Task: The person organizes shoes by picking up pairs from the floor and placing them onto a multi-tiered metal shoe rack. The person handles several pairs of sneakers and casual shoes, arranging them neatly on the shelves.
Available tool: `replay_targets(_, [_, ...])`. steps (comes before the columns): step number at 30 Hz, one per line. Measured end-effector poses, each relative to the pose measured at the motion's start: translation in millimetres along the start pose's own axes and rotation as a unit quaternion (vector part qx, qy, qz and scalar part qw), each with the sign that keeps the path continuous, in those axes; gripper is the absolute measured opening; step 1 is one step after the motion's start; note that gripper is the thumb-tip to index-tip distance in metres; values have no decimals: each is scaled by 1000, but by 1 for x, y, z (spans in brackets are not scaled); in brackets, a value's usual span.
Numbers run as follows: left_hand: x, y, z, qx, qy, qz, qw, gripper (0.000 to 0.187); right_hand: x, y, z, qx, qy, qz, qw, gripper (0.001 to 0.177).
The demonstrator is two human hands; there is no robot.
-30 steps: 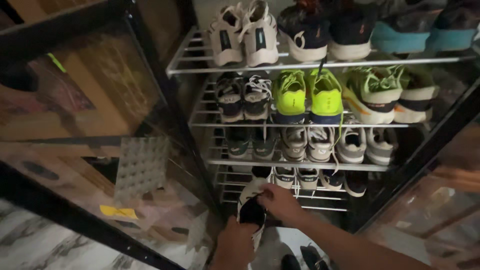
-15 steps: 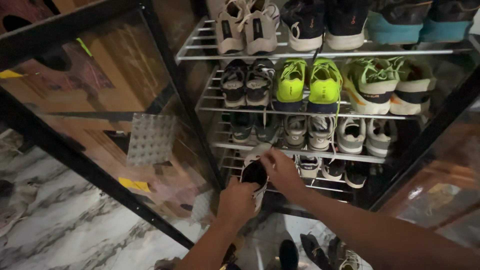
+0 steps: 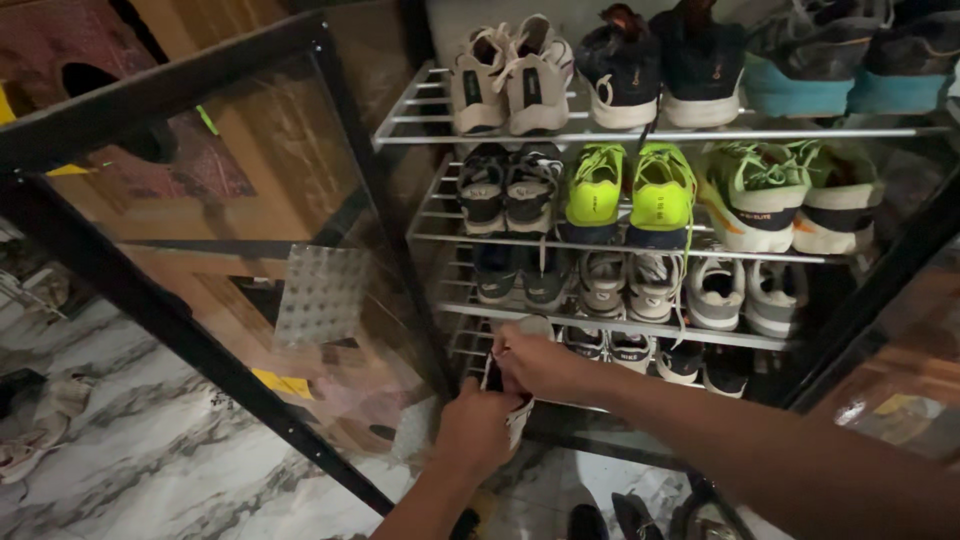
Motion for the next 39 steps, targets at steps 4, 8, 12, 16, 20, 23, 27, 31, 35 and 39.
replay_targets(4, [-6, 6, -3, -3, 14, -19, 1000, 40, 23, -22, -26, -262, 149, -33, 953, 26])
replay_targets(8, [-16, 13, -14, 25, 45, -6, 999, 29, 28, -37, -67, -366, 222, 56, 902, 25])
replay_targets(12, [-27, 24, -31, 70, 150, -6, 986, 30, 28, -37, -90, -317, 286, 35, 904, 27])
replay_targets(16, [-43, 39, -22, 28, 102, -56, 993, 28, 31, -23, -76, -336, 277, 3, 900, 27])
replay_targets(20, [-49, 59, -9, 1, 57, -50, 997, 29, 44, -17, -56, -10, 232, -103, 967, 21])
replay_targets(23, [-47, 68, 3, 1, 22, -89, 996, 29, 74, -16, -47, -70, 152, -48, 985, 20])
replay_targets(27, [-49, 76, 18, 36, -18, -168, 985, 25, 106, -23, -55, -274, 20, -10, 961, 42])
replay_targets(31, [-46, 93, 16, 16, 27, -184, 982, 32, 121, -41, -83, -349, 73, -61, 932, 49])
replay_targets(35, [-48, 111, 4, 1, 88, -147, 985, 35, 121, -25, -98, -173, 19, -25, 984, 31])
replay_targets(39, [-38, 138, 4, -29, 82, -38, 996, 30, 103, 6, -91, -34, -25, -24, 999, 25])
Point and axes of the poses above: each hand's wrist, its own x-axis towards the middle knuckle, its own z-axis out of the back of the hand, y = z × x, the point moved 6 cm from there along x, towards the middle knuckle, and after that the axes turned 3 degrees about -z, right-handed, at the moved point
